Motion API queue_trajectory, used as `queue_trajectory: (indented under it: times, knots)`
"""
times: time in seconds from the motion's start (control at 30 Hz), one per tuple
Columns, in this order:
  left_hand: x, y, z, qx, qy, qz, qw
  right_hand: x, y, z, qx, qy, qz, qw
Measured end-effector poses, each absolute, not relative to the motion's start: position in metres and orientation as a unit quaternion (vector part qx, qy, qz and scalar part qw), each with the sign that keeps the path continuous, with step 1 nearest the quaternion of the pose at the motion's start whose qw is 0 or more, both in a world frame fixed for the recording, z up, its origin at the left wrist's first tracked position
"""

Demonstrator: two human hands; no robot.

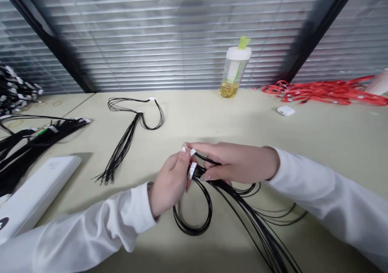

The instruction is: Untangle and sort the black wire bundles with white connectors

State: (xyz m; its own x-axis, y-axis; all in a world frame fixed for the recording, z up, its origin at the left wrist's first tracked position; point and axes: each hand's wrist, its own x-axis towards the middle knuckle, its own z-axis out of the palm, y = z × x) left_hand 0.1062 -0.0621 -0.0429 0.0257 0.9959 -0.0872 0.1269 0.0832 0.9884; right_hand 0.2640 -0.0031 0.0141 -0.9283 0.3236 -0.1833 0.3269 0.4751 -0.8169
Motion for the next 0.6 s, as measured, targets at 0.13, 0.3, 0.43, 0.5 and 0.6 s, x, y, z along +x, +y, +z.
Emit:
queue_trajectory:
  times: [0.13,0.3,0.43,0.5,0.6]
  knots:
    - [0.107,-0.061,-0.038,0.525,0.561,0.413,0.489,0.264,-0.003,0.013,0.218,0.838,-0.5,0.005]
    - [0.108,-0.06,-0.039,0.533,0.548,0.41,0.498,0.26,-0.006,0.005,0.224,0.81,-0.541,-0.023]
    - [0.108,-0.06,-0.041,0.52,0.505,0.409,0.554,0.26,-0.007,0.006,0.268,0.807,-0.525,-0.028]
    - [0.107,-0.06,-0.041,0.514,0.5,0.401,0.57,0.261,-0.008,0.008,0.292,0.825,-0.481,-0.053]
    - [0.104,-0.06,-0.042,0.523,0.506,0.394,0.562,0.261,-0.008,0.009,0.317,0.846,-0.419,-0.094]
